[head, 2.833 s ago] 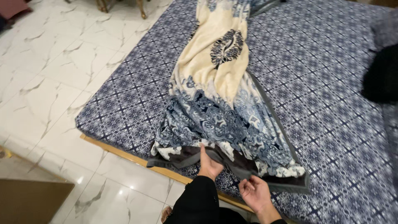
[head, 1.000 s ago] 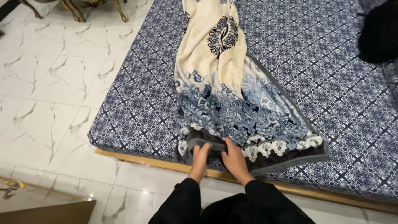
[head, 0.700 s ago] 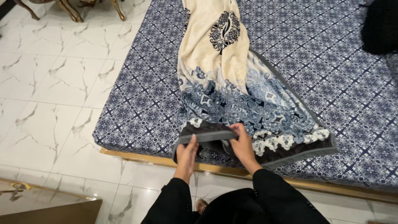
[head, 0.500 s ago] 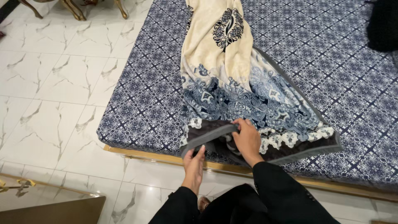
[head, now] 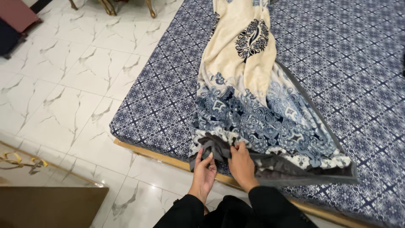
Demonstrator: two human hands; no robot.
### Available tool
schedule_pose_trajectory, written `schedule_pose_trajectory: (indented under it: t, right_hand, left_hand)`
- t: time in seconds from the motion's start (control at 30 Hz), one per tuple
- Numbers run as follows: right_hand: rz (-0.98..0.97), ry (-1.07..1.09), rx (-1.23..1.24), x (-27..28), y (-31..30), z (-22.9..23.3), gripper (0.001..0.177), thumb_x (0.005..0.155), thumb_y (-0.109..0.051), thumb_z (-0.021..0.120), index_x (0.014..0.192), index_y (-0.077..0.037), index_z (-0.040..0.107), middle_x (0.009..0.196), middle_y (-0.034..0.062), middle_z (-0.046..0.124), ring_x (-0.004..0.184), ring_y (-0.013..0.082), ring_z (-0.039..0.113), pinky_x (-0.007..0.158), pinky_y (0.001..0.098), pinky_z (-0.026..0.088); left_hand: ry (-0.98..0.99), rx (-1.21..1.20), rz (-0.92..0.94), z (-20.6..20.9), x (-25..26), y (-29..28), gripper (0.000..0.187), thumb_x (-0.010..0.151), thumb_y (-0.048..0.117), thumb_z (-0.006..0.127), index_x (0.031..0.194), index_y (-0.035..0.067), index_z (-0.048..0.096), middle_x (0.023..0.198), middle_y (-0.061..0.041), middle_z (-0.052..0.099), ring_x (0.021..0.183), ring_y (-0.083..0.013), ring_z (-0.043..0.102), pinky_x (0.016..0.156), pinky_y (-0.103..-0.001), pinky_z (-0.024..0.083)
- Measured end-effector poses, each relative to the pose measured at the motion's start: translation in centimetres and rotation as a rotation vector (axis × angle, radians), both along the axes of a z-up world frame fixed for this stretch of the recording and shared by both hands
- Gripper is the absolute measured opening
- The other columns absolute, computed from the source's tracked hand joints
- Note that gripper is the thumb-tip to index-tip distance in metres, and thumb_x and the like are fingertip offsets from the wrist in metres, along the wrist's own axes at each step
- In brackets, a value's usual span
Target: The person straightens a patterned throw blanket on a bed by repeatedly lifting, unfolding, and smoothing it with both hands. The person adjusts the blanket's position and edges to lay it flat across the mattress surface.
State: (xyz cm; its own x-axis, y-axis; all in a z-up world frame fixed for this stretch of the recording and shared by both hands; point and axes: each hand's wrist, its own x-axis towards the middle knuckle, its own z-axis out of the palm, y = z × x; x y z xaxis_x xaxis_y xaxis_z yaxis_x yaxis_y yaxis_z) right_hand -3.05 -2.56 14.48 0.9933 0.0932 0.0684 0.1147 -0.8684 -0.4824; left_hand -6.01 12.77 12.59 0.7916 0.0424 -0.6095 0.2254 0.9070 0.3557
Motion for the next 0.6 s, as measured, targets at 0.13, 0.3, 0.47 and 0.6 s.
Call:
schedule_pose_trajectory:
  t: [0.13,0.3,0.47,0.6]
  right_hand:
    - [-0.04,0.039,0.096,-1.9,-0.5,0.8,0.054,0.085,-0.009,0.067,0.137,-0.012,0.051,0.113,0.0139,0.064,0.101,0.0377,0.066,0.079,0.0491,0.054]
    - [0.02,-0.143,0.164,-1.3,-1.4,1.7,0.045,0.091,-0.012,0.066,0.134,-0.012,0.049,0.128,0.0124,0.061,0.103,0.0366,0.065,0.08,0.0485,0.054]
    - [0.309,-0.17,0.484,-1.2,-0.9,0.2,0.066,0.082,0.001,0.059,0.145,-0.004,0.043,0.14,0.0212,0.055,0.121,0.0465,0.059,0.091,0.0476,0.052]
    - [0.168,0.077,0.471,-1.1,0.1,-0.6,0.059,0.086,-0.012,0.071,0.139,-0.008,0.045,0.132,0.0216,0.058,0.115,0.0436,0.061,0.085,0.0473,0.052]
  left_hand:
    - [-0.03,-0.097,0.004,-1.4,0.2,-0.9,0.07,0.091,-0.001,0.061,0.153,0.028,0.047,0.111,-0.004,0.063,0.09,-0.0119,0.058,0.062,-0.021,0.045]
    - [-0.004,-0.082,-0.005,-3.1,1.0,-1.7,0.069,0.091,0.0,0.063,0.153,0.026,0.047,0.115,-0.004,0.062,0.092,-0.0137,0.059,0.061,-0.02,0.045]
    - [-0.016,-0.029,0.029,-3.5,1.2,-2.1,0.069,0.092,0.0,0.067,0.154,0.024,0.048,0.118,-0.006,0.061,0.096,-0.0148,0.06,0.062,-0.019,0.046]
    - [0.057,0.002,0.031,-3.5,1.5,-1.7,0.059,0.094,0.011,0.061,0.151,0.023,0.051,0.127,-0.002,0.063,0.101,-0.0185,0.066,0.067,-0.02,0.052]
